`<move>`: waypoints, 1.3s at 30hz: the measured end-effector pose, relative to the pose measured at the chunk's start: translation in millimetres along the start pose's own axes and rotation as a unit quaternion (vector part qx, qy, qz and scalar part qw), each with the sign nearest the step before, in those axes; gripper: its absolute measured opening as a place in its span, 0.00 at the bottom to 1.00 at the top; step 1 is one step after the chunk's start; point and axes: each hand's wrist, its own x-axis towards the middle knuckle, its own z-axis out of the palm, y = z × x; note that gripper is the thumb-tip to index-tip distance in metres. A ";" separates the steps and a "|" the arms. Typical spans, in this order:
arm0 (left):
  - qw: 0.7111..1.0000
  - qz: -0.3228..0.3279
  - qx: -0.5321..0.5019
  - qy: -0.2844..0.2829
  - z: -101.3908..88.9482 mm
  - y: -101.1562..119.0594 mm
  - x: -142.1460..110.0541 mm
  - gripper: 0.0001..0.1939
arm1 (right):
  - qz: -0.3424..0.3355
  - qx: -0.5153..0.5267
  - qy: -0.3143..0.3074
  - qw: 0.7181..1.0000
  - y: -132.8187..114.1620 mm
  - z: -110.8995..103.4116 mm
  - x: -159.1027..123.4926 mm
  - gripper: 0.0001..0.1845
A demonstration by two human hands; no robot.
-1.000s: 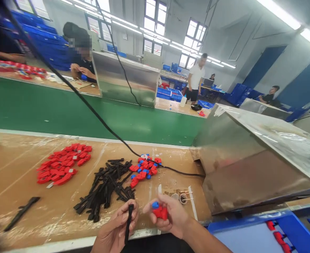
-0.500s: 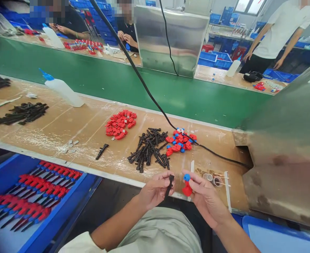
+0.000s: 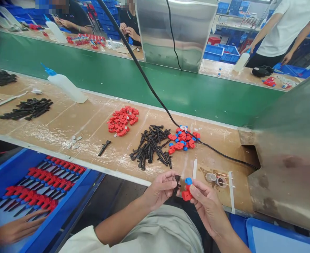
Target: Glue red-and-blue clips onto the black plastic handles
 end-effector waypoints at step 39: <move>0.998 -0.006 0.055 0.015 14.6 1.9 -3.8 0.29 | -0.132 -0.173 0.018 0.976 2.1 -16.4 0.2 0.28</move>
